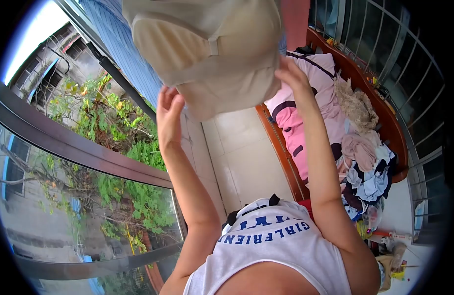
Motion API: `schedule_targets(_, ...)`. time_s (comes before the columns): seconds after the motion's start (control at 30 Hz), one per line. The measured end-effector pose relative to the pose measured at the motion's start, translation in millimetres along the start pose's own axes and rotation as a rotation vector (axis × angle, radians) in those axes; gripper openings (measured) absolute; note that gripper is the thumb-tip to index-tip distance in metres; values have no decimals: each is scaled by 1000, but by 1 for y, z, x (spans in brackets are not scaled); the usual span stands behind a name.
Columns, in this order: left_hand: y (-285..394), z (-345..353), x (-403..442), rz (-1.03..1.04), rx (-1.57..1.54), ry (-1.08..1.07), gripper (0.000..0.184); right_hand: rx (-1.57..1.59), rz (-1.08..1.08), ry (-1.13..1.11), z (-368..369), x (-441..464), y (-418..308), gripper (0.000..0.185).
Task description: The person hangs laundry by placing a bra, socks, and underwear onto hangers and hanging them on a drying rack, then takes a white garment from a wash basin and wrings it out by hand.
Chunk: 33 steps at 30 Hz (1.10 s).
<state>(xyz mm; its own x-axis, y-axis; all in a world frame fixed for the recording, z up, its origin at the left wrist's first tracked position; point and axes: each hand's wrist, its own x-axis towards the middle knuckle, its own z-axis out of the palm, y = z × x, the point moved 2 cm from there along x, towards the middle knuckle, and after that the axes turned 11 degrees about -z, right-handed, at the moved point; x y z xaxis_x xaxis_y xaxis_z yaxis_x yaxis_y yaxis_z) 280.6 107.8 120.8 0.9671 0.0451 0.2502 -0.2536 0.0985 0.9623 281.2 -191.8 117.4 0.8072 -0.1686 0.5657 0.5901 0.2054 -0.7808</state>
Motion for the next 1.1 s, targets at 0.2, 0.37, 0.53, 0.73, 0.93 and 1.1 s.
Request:
schedule_targets(0.2,79,15,52,267,-150,-5,64,205,-268,109,16,80,-36,51)
schedule_targets(0.37,104,25,74,183,3,-96,35,145,-208,-131,28,101,-53,43)
schedule_targets(0.53,93,21,79,155,-212,-36,21,21,-264,-116,31,104,-43,35)
schedule_targets(0.73,87,26,69,110,-214,-70,35,71,-197,-113,20,101,-39,45)
schedule_targets(0.93,35,25,43,58,-218,-121,46,84,-52,-265,11,53,-5,53)
schedule_targets(1.1,14,25,27,93,-351,-153,32,216,77,-186,3,34,13,54)
